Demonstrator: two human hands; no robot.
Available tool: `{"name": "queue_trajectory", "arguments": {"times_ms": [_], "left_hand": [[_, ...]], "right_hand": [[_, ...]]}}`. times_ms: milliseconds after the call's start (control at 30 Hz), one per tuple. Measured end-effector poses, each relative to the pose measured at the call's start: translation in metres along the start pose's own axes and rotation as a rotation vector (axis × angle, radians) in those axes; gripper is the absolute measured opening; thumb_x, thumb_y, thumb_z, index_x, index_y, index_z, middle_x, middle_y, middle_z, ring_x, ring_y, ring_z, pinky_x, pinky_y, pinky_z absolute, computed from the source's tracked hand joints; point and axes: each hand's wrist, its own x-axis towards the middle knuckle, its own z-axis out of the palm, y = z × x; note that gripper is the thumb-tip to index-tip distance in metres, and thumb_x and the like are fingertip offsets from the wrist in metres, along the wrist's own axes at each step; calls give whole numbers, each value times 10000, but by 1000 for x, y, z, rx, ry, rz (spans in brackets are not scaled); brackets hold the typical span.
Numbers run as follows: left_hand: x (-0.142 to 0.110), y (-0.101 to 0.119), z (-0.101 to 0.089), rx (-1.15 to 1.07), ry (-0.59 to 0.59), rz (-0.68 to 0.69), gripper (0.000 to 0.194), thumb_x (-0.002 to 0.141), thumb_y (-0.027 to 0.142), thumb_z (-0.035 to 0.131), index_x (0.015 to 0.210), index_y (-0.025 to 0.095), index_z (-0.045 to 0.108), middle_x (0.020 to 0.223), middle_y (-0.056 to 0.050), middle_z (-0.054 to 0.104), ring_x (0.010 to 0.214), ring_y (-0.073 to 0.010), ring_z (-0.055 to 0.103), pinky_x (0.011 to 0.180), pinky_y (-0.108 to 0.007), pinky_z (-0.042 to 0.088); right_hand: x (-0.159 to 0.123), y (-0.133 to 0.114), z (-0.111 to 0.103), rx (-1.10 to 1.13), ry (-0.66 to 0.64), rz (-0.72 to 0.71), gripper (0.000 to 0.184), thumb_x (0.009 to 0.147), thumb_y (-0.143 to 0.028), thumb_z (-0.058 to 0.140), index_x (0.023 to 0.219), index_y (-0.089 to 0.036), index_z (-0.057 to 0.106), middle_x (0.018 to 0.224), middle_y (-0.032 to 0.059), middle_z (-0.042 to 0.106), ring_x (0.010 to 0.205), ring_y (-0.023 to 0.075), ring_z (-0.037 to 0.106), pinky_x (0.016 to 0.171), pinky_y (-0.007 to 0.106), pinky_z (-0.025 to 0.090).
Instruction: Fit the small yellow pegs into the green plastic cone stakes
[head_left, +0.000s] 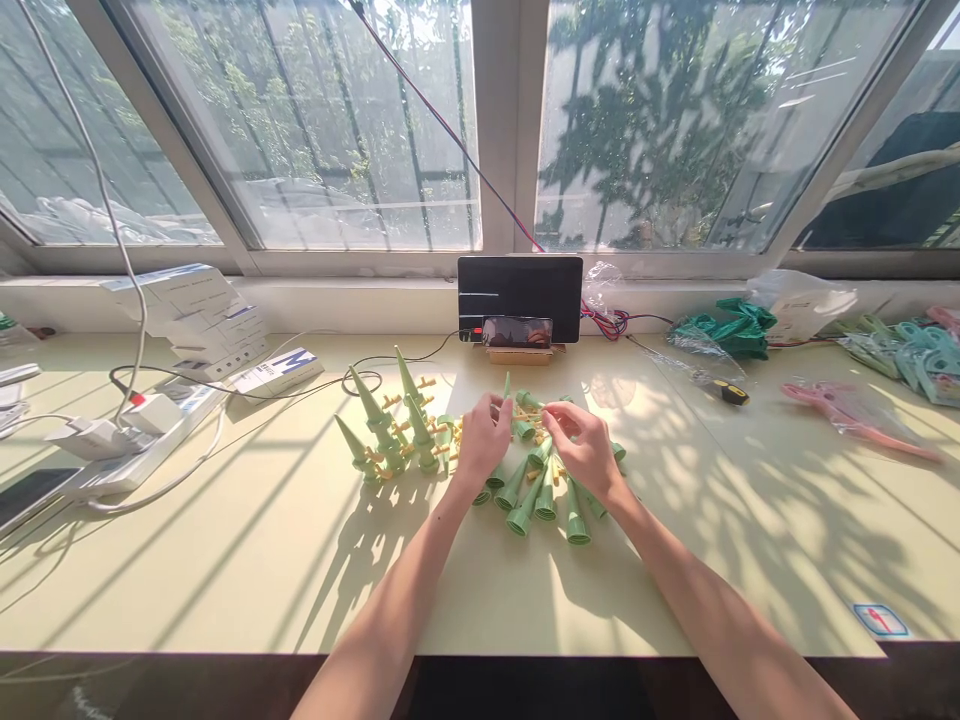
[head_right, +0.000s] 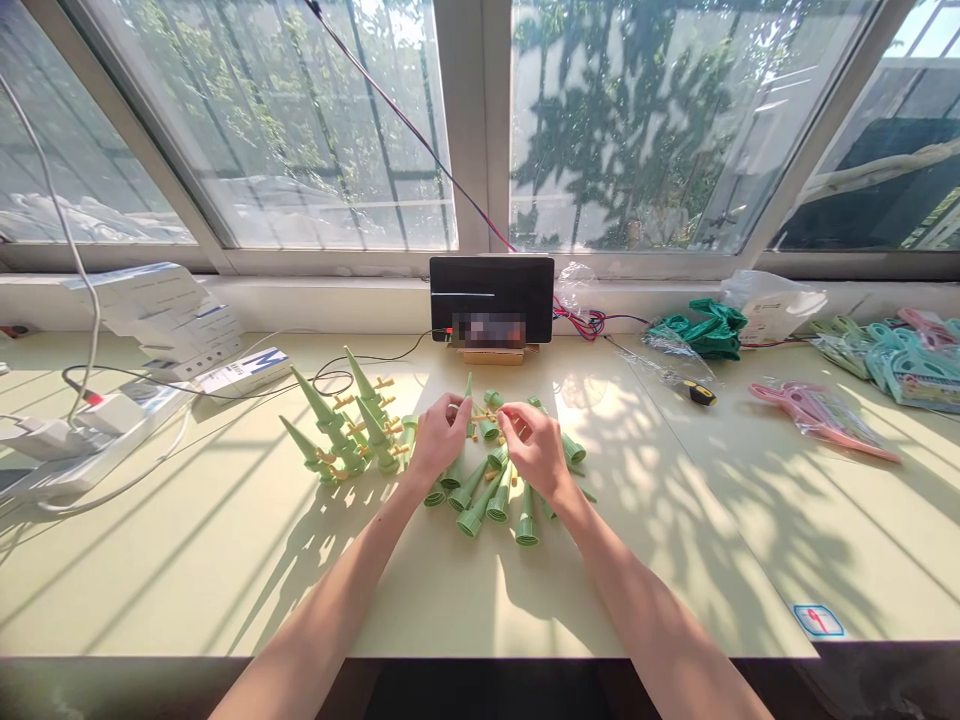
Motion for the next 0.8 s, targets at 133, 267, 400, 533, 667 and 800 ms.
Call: {"name": "queue_trajectory", "arguments": {"times_ms": [133, 267, 400, 533, 667, 800], "left_hand": [[-1, 0, 0, 15, -10, 32, 277, 966, 419, 484, 813, 210, 581, 591, 7, 607, 544, -158, 573, 567, -273, 353], [-1, -1, 0, 23, -17, 59, 293, 970, 434, 474, 828, 213, 605, 580, 13, 596, 541, -156, 560, 565, -271, 354], [-2, -1, 2, 6, -26, 77, 293, 966, 439, 479, 840, 212, 613, 574, 19, 579, 529, -146, 531, 560, -265, 354], [-3, 1, 2, -33, -45, 80, 287, 957, 446, 489, 832, 211, 596, 556, 30, 546, 509, -136, 492, 543, -259, 347], [-4, 3, 2, -56, -57, 77, 297, 950, 465, 500, 833, 210, 596, 551, 34, 532, 505, -131, 473, 535, -254, 344], [-4, 3, 2, -65, -61, 72, 304, 950, 470, 501, 833, 209, 605, 548, 37, 528, 508, -129, 472, 543, -255, 352]], "right_hand": [[0, 2, 0, -14, -8, 5, 254, 914, -418, 587, 906, -201, 717, 850, 66, 749, 702, 192, 678, 636, 299, 538], [0, 3, 0, -13, -17, 22, 253, 910, -420, 595, 903, -199, 719, 853, 74, 755, 723, 205, 689, 636, 309, 543], [-1, 3, 1, 10, -47, 23, 255, 909, -421, 600, 910, -194, 715, 858, 78, 751, 720, 207, 687, 638, 315, 547], [-1, 4, 1, 31, -69, 17, 260, 916, -421, 598, 935, -188, 713, 884, 82, 747, 740, 209, 689, 648, 317, 545], [-1, 5, 0, 46, -95, 19, 274, 911, -428, 598, 955, -183, 713, 879, 80, 744, 728, 204, 682, 634, 314, 546], [-1, 5, 0, 58, -115, 32, 267, 915, -422, 589, 968, -191, 712, 936, 88, 748, 752, 208, 679, 658, 331, 560]]}}
